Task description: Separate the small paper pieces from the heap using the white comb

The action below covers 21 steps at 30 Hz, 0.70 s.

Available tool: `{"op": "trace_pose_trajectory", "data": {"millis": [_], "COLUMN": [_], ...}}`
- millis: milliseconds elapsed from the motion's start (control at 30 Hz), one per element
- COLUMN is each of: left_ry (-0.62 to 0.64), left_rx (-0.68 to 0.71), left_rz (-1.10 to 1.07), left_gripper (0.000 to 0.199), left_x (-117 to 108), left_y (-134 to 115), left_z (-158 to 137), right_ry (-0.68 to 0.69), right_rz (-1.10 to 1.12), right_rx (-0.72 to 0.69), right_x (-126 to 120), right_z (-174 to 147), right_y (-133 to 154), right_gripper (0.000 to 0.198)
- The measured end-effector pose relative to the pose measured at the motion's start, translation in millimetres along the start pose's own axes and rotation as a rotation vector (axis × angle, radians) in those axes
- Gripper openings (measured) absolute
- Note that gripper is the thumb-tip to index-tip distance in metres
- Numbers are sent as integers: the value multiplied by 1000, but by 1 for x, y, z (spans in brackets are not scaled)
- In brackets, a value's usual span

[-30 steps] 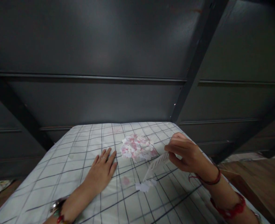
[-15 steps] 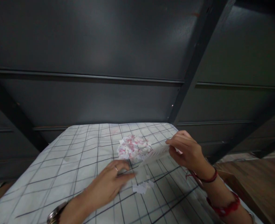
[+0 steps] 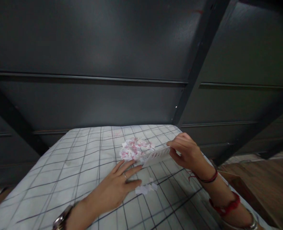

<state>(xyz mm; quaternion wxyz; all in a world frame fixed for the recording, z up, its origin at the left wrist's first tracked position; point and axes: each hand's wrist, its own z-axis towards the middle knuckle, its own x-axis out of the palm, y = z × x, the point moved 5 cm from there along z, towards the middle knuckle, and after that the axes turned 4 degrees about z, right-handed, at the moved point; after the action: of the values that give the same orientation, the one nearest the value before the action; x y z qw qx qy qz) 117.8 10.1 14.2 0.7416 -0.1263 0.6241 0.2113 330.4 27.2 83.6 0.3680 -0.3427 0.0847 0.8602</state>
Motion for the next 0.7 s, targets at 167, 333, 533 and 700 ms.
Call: {"op": "trace_pose_trajectory", "data": {"millis": [167,333,533,700], "left_ry": [-64,-82,-32,-48], "left_rx": [-30,-49,-98,-191], "left_rz": [58,28,36,40], "left_gripper": [43,53,49,43], "left_x": [-2,-1,3,2], "left_y": [3,4,9,18], "left_z": [-1,-3,-5,-8], "right_ry": [-19,-4,-2,33], "right_rz": [80,190,188,204], "right_rx": [2,-12,27,-8], "right_x": [-3,-6,-7,-3], "right_z": [1,3,2,3], "right_y": [4,9,4,9], "right_gripper": [17,18,18,16]}}
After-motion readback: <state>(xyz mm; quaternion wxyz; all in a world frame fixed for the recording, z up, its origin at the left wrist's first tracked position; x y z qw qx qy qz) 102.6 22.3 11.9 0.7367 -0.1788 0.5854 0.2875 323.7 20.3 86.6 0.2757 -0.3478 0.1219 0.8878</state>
